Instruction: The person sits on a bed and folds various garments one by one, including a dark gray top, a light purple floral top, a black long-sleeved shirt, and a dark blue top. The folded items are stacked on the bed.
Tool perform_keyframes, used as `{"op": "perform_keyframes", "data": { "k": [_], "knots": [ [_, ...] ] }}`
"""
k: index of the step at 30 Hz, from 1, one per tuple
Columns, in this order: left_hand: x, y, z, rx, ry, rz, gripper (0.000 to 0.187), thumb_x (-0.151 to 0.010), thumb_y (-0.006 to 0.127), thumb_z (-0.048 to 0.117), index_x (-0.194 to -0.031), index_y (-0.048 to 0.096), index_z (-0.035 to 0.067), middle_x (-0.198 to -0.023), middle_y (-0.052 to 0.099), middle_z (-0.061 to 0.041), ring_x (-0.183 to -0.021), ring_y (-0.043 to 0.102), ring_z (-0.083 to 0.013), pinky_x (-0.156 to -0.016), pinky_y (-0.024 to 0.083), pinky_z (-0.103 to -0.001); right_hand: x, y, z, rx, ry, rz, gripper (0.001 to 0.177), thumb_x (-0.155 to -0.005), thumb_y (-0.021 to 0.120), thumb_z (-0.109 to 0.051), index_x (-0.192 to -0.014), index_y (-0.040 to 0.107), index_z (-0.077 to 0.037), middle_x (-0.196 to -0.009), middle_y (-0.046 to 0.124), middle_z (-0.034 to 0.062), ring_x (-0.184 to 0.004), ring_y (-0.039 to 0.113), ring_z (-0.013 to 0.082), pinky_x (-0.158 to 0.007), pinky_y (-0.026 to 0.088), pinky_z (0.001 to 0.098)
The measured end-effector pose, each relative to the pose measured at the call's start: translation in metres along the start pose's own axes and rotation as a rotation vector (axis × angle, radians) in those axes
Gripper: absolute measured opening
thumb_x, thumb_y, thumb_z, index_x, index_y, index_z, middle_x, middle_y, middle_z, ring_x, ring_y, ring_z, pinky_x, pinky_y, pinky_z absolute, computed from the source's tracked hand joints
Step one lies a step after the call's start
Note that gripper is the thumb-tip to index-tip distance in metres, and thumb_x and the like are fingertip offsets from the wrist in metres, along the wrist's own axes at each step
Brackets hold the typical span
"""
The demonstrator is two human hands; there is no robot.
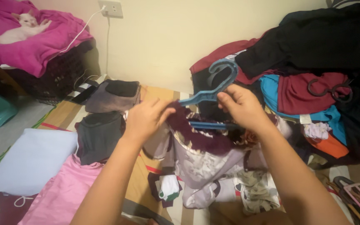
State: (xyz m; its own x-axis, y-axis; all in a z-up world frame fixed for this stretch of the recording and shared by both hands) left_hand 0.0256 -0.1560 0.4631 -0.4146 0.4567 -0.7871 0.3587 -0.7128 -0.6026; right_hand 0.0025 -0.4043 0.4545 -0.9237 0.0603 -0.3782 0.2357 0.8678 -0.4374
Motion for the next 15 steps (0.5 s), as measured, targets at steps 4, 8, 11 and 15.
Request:
{"op": "perform_keyframes", "data": {
  "k": [4, 8, 11, 15],
  "knots": [
    [-0.013, -0.007, -0.003, 0.044, -0.006, 0.092, 0.017, -0.096, 0.072, 0.029, -0.103, 0.074, 0.015, -0.087, 0.065, -0.009, -0.079, 0.064, -0.0334, -0.067, 0.050, -0.045, -0.003, -0.011, 0.007, -0.042, 0.037, -0.028, 0.018, -0.101, 0.062, -0.019, -0.102, 0.067, -0.003, -0.081, 0.069, -0.0001, -0.072, 0.063, 0.0073, -0.068, 0.054, 0.0244],
    [-0.014, -0.010, -0.023, 0.290, -0.049, 0.249, 0.013, -0.101, 0.066, 0.020, -0.104, 0.071, 0.009, -0.095, 0.067, -0.010, -0.086, 0.067, -0.0308, -0.075, 0.053, -0.041, -0.002, -0.033, 0.027, 0.038, 0.086, 0.012, 0.016, -0.101, 0.063, -0.017, -0.102, 0.067, -0.002, -0.081, 0.069, 0.0025, -0.071, 0.063, 0.0092, -0.065, 0.053, 0.0261],
    [0.000, -0.007, -0.066, 0.348, -0.230, 0.328, 0.017, -0.107, 0.062, 0.018, -0.104, 0.069, 0.003, -0.095, 0.067, -0.013, -0.085, 0.066, -0.0292, -0.078, 0.053, -0.037, 0.008, -0.056, 0.046, 0.239, 0.036, 0.035, 0.014, -0.098, 0.063, -0.014, -0.103, 0.068, -0.002, -0.080, 0.071, 0.0042, -0.071, 0.064, 0.0106, -0.065, 0.053, 0.0262],
    [0.029, 0.032, -0.108, 0.384, -0.443, 0.258, 0.022, -0.107, 0.060, 0.021, -0.105, 0.069, 0.001, -0.092, 0.064, -0.015, -0.082, 0.063, -0.0295, -0.077, 0.050, -0.036, 0.038, -0.091, 0.137, -0.115, 0.424, 0.234, 0.009, -0.100, 0.059, -0.011, -0.101, 0.061, -0.003, -0.090, 0.074, 0.0067, -0.065, 0.057, 0.0168, -0.056, 0.048, 0.0341]
  ]
}}
Point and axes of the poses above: each hand's wrist, its own x-axis away from the middle knuckle, its own y-axis out of the palm, z = x × y, the point moved 10 cm from there along -x, towards the middle knuckle
